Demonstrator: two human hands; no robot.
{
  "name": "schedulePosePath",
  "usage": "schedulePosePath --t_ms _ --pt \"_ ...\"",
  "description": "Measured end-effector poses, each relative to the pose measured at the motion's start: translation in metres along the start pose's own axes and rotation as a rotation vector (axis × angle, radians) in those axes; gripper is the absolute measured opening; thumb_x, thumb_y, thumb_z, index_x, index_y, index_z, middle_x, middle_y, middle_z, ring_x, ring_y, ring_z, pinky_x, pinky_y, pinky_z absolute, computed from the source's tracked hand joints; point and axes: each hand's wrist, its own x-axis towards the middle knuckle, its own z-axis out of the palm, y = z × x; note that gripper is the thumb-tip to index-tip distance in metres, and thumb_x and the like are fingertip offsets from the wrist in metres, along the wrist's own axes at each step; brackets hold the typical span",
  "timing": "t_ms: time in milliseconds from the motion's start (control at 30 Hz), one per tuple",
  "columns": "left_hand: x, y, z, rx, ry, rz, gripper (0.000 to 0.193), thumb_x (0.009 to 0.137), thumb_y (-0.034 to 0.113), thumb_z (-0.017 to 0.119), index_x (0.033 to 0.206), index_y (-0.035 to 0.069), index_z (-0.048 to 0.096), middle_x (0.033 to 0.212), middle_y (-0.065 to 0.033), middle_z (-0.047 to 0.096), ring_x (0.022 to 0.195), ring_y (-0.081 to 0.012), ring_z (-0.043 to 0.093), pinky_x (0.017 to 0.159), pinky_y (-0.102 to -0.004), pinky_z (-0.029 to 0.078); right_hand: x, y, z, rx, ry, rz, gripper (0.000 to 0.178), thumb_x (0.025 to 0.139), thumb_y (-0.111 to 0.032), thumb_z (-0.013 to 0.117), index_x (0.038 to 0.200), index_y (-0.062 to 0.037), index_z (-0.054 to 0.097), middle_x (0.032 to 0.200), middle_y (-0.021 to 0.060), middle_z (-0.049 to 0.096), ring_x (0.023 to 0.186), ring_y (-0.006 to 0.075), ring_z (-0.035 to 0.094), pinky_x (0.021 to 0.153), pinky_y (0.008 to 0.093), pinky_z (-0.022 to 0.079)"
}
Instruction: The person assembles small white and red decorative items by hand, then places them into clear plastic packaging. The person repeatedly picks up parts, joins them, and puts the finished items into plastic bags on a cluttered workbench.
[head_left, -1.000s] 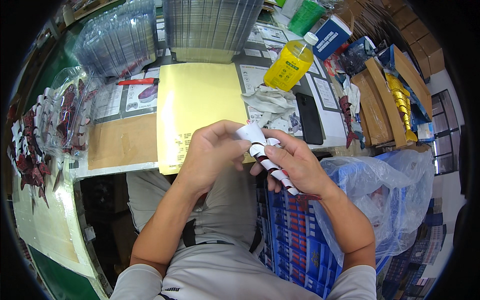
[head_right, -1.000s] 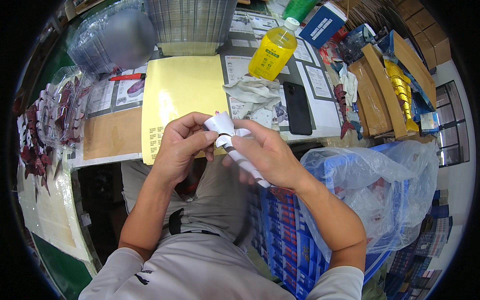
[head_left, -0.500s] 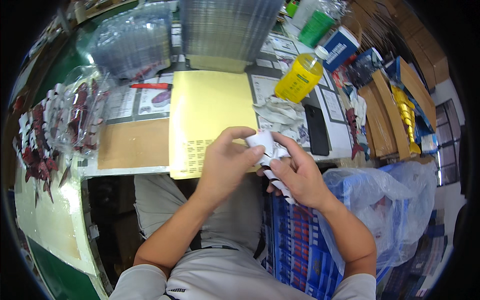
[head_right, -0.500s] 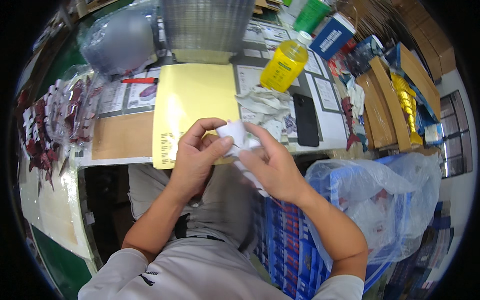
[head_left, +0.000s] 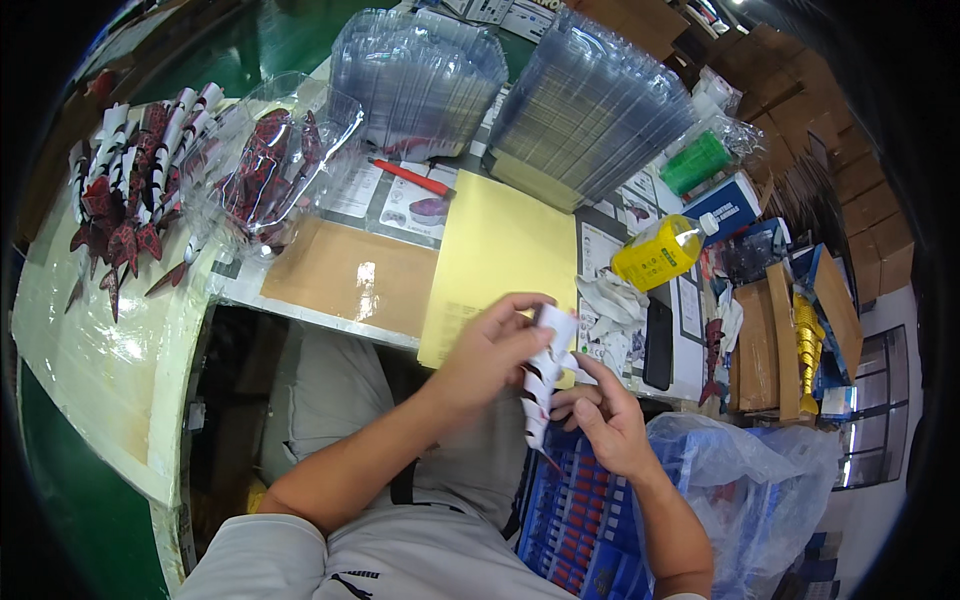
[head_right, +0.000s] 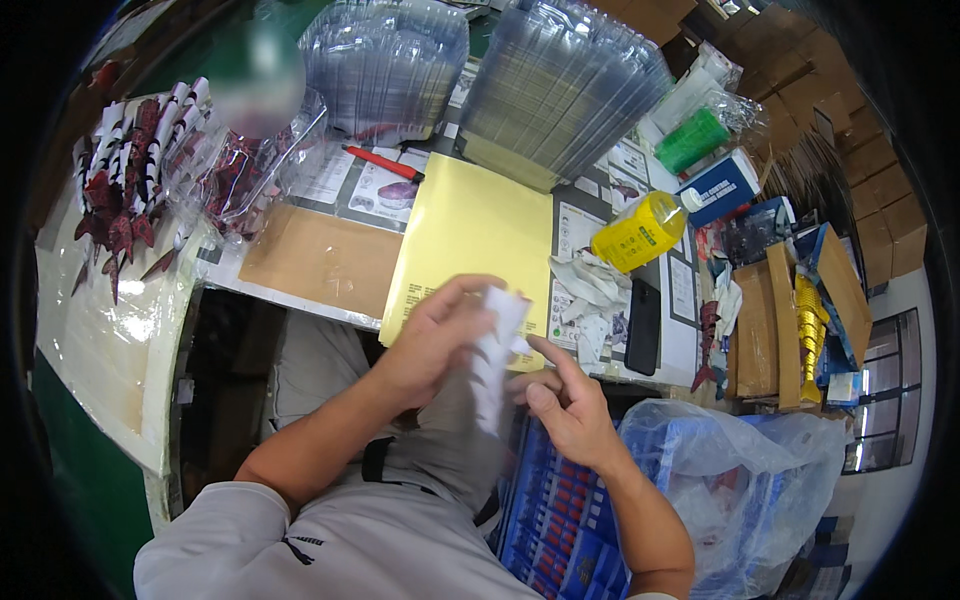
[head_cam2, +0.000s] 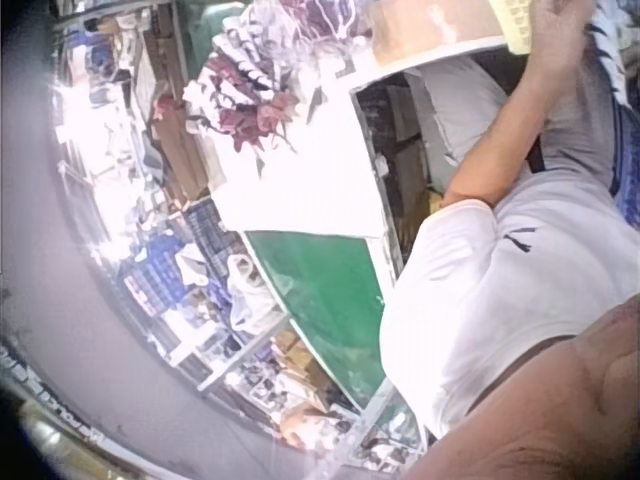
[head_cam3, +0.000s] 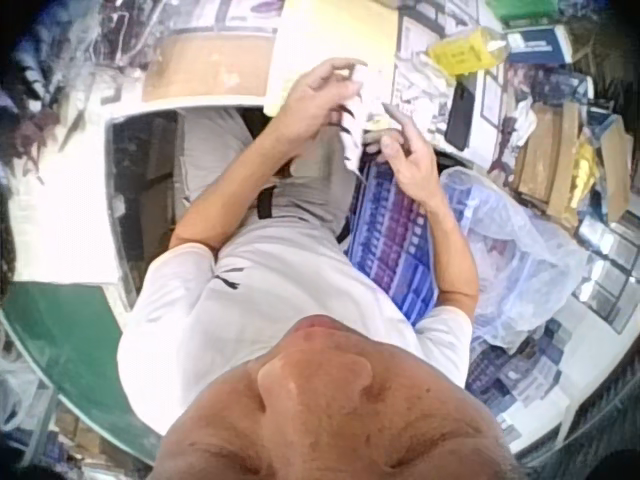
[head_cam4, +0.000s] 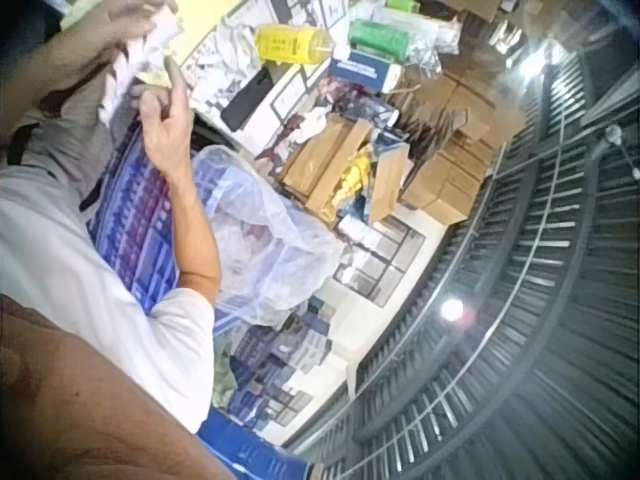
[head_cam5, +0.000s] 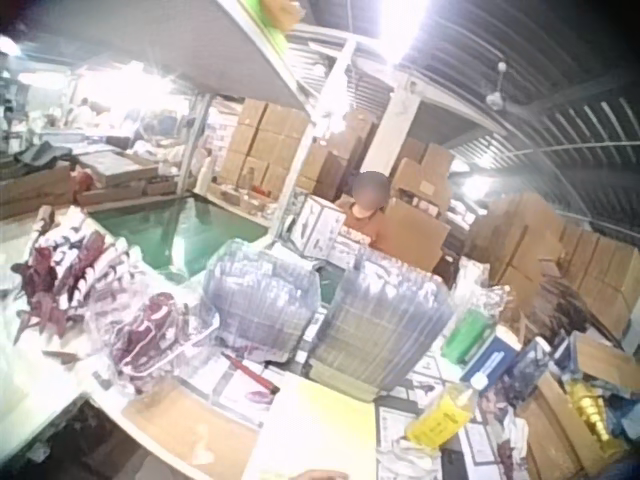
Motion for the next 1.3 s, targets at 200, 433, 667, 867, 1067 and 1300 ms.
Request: schedulePosePath --t_ms 200,433,667,867,1067,1300 --pt "-0.004 0.022 -0.015 -0.125 0.048 0.072 0.033 0.114 0.025 0.050 0.139 0.004 0.054 0.121 -0.0093 0.069 0.100 -0.0155 0.072 0.081 -0.0328 0.063 0.001 -0.006 -0.017 -0.091 0.100 0.083 0.044 0.107 -0.019 0.063 0.145 0.0024 0.056 0.105 0.0140 0.078 0.087 0.0152 0.072 0.078 0.0287 0.058" --pt "-0.007 0.024 -0.017 -0.085 0.176 0.127 0.039 0.114 0.029 0.049 0.139 0.000 0.054 0.110 -0.0116 0.068 0.085 -0.0176 0.070 0.065 -0.0314 0.059 -0.058 -0.022 -0.101 -0.134 0.609 -0.094 0.033 0.109 -0.021 0.060 0.133 0.0009 0.064 0.090 0.0100 0.073 0.070 0.0154 0.068 0.063 0.0303 0.058" --pt "0.012 0.021 0.014 0.091 0.064 0.015 0.035 0.111 0.028 0.055 0.137 0.005 0.056 0.114 -0.0091 0.069 0.091 -0.0194 0.072 0.074 -0.0336 0.061 -0.209 0.051 -0.208 0.031 1.259 0.085 0.028 0.106 -0.030 0.063 0.090 -0.0073 0.061 0.073 0.0053 0.062 0.059 0.0143 0.060 0.052 0.0300 0.050" --pt "0.062 -0.008 0.104 0.474 -0.166 -0.097 0.055 0.092 0.008 0.074 0.141 0.001 0.050 0.110 -0.0142 0.070 0.092 -0.0229 0.074 0.078 -0.0373 0.063 -0.361 0.171 -0.219 0.102 1.056 0.699 0.020 0.097 -0.023 0.066 0.093 -0.0031 0.070 0.082 0.0094 0.071 0.064 0.0168 0.067 0.053 0.0314 0.055" --pt "0.174 -0.069 0.179 0.590 -0.255 -0.090 0.048 0.095 0.012 0.076 0.134 -0.002 0.054 0.103 -0.0128 0.074 0.086 -0.0224 0.075 0.075 -0.0333 0.063 -0.464 0.326 -0.164 -0.724 0.323 0.849 0.020 0.086 -0.020 0.068 0.095 -0.0050 0.078 0.091 0.0125 0.076 0.074 0.0286 0.072 0.066 0.0419 0.060" --pt "0.297 -0.136 0.216 0.695 -0.368 -0.081 0.026 0.100 0.023 0.075 0.114 0.005 0.063 0.093 -0.0057 0.074 0.079 -0.0156 0.074 0.071 -0.0307 0.066 -0.471 0.379 -0.106 -0.609 0.369 0.979 0.030 0.088 -0.026 0.066 0.104 -0.0020 0.076 0.105 0.0246 0.074 0.096 0.0432 0.072 0.085 0.0510 0.057"
